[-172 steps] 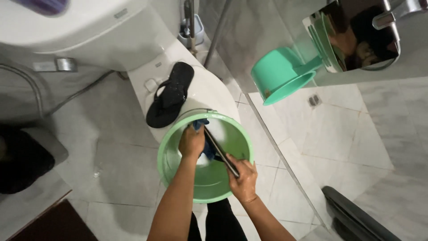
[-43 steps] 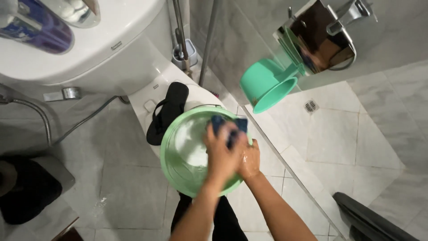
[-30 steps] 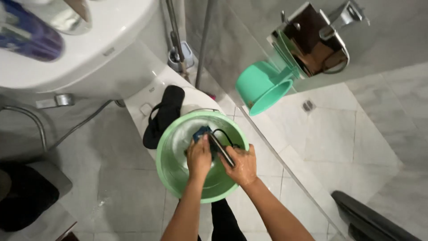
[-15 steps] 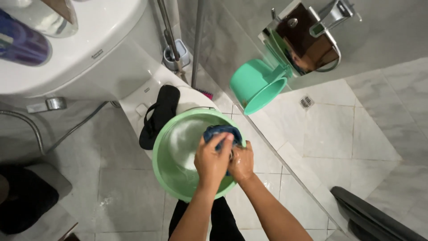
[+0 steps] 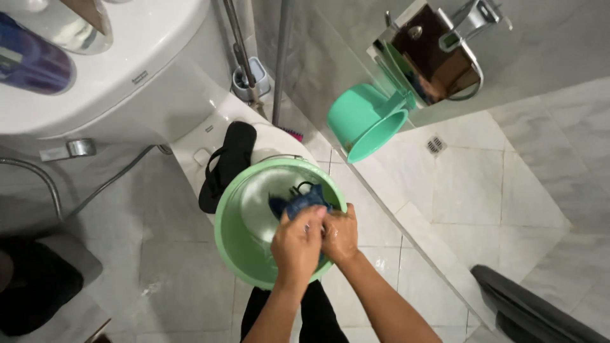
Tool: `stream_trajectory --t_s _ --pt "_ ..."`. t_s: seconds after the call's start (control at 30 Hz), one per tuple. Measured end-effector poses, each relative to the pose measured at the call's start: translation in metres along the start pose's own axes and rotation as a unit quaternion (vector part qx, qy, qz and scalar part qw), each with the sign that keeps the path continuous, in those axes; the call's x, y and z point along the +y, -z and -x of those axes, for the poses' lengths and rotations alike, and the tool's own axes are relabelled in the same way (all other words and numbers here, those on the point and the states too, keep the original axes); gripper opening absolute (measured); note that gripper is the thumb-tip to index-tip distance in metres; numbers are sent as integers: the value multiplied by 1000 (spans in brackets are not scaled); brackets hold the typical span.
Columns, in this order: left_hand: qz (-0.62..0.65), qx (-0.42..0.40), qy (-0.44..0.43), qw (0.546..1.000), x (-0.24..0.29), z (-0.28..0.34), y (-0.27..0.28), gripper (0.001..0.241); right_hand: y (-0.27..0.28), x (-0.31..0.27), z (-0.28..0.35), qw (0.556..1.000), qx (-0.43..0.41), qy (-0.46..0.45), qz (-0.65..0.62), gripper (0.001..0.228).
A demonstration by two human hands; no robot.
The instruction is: The person washes a pair of black flip-flops in a bathroom. They scrub the slippers with a blue cloth in a green bucket of soapy water and rinse them under the sink faucet.
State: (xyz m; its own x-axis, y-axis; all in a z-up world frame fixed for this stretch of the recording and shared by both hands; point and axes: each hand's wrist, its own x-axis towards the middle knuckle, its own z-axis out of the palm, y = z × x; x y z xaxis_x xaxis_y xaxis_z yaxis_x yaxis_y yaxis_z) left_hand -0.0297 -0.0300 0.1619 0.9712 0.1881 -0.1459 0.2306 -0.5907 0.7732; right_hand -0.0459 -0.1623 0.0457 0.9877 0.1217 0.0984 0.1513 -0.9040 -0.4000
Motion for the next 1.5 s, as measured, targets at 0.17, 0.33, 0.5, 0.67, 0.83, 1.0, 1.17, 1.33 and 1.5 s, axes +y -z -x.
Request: stream_trajectory --t_s 0.17,0.33,0.5,0.67,0.83,1.0,1.17,1.33,1.5 --pt "29 -60 136 988 -44 -60 -23 42 26 -19 -12 1000 20 8 19 24" --pt "-163 -54 158 972 -158 -81 -74 26 46 -35 -26 999 29 -7 20 28" --pt "-375 -332 105 859 -161 -84 -71 74 81 -64 -37 975 -167 -108 -97 119" --pt "-464 -395 88 788 -234 -73 -120 55 96 -72 -55 983 -173 2 64 95" --pt "-459 -416 76 781 -261 -71 -129 62 92 -65 -91 963 -166 194 83 72" --pt "-268 -261 105 921 -242 -86 -103 17 100 -51 -92 968 -30 248 12 30" --pt "-129 -295 31 946 -124 -58 41 48 98 -39 -33 990 -27 108 -84 28" --pt "26 -262 95 960 -35 -26 113 71 68 -44 15 981 -100 -26 -166 53" --pt "115 -130 -184 967 4 5 119 40 36 -40 45 979 -63 -146 -126 57"
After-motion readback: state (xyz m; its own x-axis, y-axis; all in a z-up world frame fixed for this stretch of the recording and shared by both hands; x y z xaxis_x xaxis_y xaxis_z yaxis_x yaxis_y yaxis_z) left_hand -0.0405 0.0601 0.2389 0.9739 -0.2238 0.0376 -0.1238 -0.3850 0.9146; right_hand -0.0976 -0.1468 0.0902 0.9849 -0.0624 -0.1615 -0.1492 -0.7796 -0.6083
